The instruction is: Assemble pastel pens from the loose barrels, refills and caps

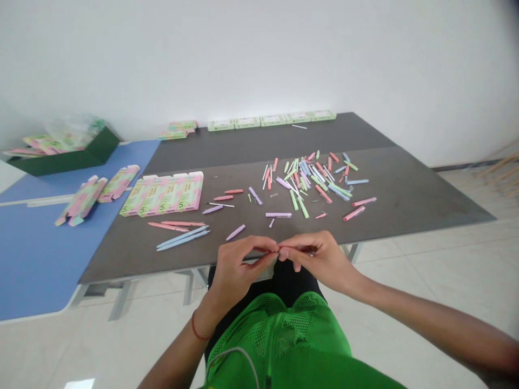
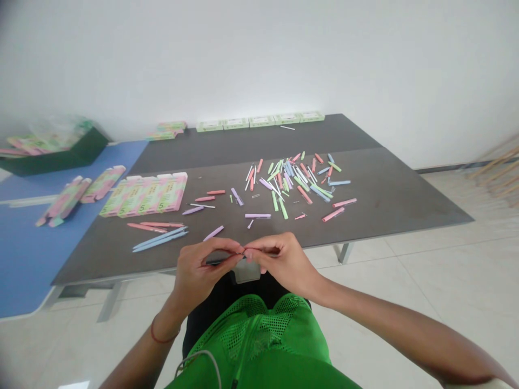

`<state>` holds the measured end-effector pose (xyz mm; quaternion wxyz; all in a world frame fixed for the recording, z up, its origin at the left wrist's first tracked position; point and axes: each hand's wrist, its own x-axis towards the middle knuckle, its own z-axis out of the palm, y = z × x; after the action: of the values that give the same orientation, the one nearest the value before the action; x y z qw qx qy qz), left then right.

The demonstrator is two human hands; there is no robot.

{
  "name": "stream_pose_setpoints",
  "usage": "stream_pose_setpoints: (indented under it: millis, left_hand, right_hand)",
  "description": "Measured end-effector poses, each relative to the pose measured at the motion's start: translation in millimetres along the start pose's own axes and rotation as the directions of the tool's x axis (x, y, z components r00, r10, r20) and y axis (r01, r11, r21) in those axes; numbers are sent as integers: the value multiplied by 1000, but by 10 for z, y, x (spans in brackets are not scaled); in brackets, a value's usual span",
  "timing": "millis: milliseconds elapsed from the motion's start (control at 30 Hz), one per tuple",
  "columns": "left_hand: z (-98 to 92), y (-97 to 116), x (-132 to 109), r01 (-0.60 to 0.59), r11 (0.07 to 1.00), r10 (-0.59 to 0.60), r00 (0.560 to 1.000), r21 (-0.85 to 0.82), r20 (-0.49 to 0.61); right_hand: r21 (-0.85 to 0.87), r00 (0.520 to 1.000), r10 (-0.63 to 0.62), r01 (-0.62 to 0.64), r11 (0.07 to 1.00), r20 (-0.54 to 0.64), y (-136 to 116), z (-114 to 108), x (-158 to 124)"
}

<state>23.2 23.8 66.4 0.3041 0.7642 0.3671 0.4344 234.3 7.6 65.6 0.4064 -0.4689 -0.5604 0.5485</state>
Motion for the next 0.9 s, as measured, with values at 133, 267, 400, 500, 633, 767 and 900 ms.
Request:
stream_pose_setpoints:
  millis: [133,267,400,500,633,767,900]
  left_hand:
    - [-23,-15,-4,-44,999,44,999,30,-1]
    - [-37,-20,-19,-82,997,81,996,14,41]
    - [-78,-32,-53,-82,996,80,995,22,55]
    - [-199,-130,-63,-43,995,37,997,94,65]
    - [-380,-472,-66,101,860,-93,995,500,-40]
    - [-386,-818,-88,99,635,-155,988,766,1]
    - [-315,-876,-77,95,619,-172,985,780,17]
  right_hand:
    - [77,986,101,-112,991,132,-11,-50,99]
    - [38,938,156,-176,984,308,-35,-105,176]
    - [60,947,140,-164,985,288,-12,-86,185]
    - [75,957,135,-159,984,255,19,-63,174]
    - [52,971,141,-153,987,194,27,-75,190]
    - [25,982,117,-122,992,146,2,-106,235]
    - [-25,992,72,-70,997,98,-26,-137,261]
